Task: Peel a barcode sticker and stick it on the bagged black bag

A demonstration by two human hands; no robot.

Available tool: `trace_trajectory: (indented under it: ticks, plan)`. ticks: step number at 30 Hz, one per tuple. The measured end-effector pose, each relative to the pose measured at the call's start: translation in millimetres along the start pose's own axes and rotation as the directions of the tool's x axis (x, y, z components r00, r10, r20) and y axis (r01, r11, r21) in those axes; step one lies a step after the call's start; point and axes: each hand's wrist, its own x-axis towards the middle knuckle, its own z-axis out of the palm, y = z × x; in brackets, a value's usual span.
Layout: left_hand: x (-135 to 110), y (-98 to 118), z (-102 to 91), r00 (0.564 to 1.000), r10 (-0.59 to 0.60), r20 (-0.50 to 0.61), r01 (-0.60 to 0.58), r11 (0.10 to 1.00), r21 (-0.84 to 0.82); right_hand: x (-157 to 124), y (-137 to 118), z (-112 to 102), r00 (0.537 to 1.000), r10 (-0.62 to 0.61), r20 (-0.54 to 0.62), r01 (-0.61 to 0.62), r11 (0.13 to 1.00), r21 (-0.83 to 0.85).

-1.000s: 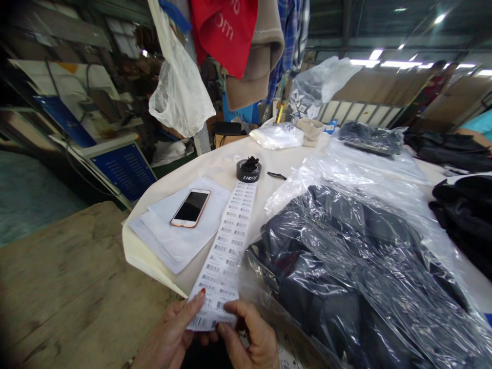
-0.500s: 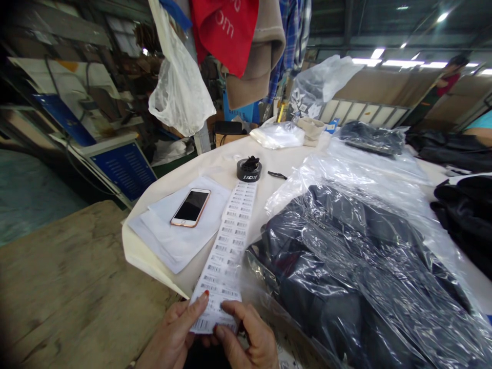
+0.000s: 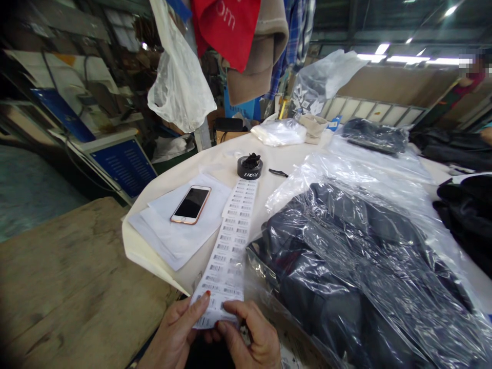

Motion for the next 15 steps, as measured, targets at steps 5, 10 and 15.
trace_trajectory:
  ticks: [5, 10, 15]
  plan:
    - [0.8, -8.1, -4.1, 0.996, 0.086, 0.003, -0.086, 0.992, 0.088, 1.4, -3.9, 0.2, 0.992, 0.119, -0.035, -0.117, 0.992, 0.056]
    - [-1.6, -3.9, -3.1, 0.992, 0.122, -0.011, -0.118, 0.972, 0.206, 4.4, -11.7, 0.1, 0.982, 0.181, -0.051, -0.174, 0.978, 0.119]
    - [-3.8, 1.1, -2.4, 0.992, 0.127, -0.007, -0.121, 0.960, 0.253, 6.3, -15.8, 1.1, 0.964, 0.265, -0.003, -0.256, 0.936, 0.241]
